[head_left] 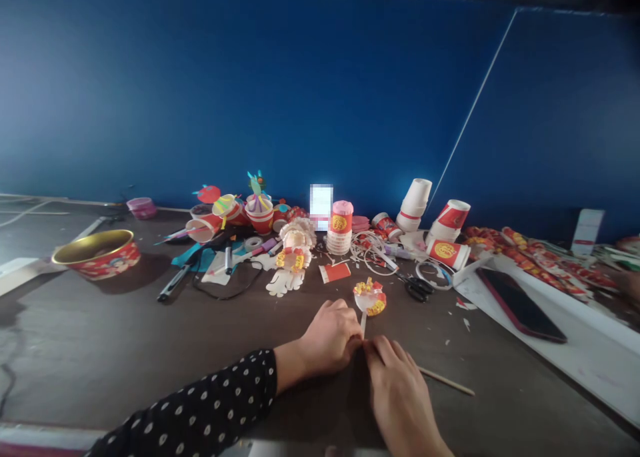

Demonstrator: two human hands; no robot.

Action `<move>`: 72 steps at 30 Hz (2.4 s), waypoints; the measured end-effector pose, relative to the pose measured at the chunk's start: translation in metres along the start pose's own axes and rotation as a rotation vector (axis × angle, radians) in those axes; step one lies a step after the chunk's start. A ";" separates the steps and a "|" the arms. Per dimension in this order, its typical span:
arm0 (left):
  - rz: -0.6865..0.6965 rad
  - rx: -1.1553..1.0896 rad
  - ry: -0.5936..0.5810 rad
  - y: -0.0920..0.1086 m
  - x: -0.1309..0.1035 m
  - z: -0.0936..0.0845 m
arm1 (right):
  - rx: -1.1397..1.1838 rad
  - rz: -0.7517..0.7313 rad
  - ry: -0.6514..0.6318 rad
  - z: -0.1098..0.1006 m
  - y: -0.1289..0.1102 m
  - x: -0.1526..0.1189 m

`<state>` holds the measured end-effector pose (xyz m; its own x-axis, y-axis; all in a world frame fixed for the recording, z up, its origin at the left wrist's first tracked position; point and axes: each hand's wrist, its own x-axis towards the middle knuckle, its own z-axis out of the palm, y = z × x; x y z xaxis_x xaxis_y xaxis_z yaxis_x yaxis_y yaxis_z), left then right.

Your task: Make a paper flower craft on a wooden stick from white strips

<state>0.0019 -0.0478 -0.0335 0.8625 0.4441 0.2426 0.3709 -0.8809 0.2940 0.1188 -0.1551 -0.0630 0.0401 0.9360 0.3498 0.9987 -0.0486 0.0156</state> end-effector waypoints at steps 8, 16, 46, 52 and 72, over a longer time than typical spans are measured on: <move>-0.053 -0.012 0.012 0.002 -0.001 -0.001 | -0.004 0.010 -0.091 -0.007 0.000 0.006; -0.059 -0.025 0.043 -0.001 0.000 -0.001 | -0.005 -0.084 -0.135 -0.014 0.005 0.019; -0.130 0.089 0.069 -0.033 0.038 -0.004 | 0.118 -0.445 -0.214 -0.003 0.058 0.101; -0.122 0.086 0.086 -0.037 0.041 0.000 | 0.198 -0.456 -0.209 -0.002 0.069 0.102; -0.187 0.009 0.150 -0.036 0.038 0.000 | 0.004 -0.361 -0.193 -0.008 0.051 0.086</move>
<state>0.0214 0.0003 -0.0351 0.7177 0.6185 0.3199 0.5231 -0.7821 0.3385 0.1734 -0.0795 -0.0247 -0.3083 0.9409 0.1400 0.9497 0.2961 0.1017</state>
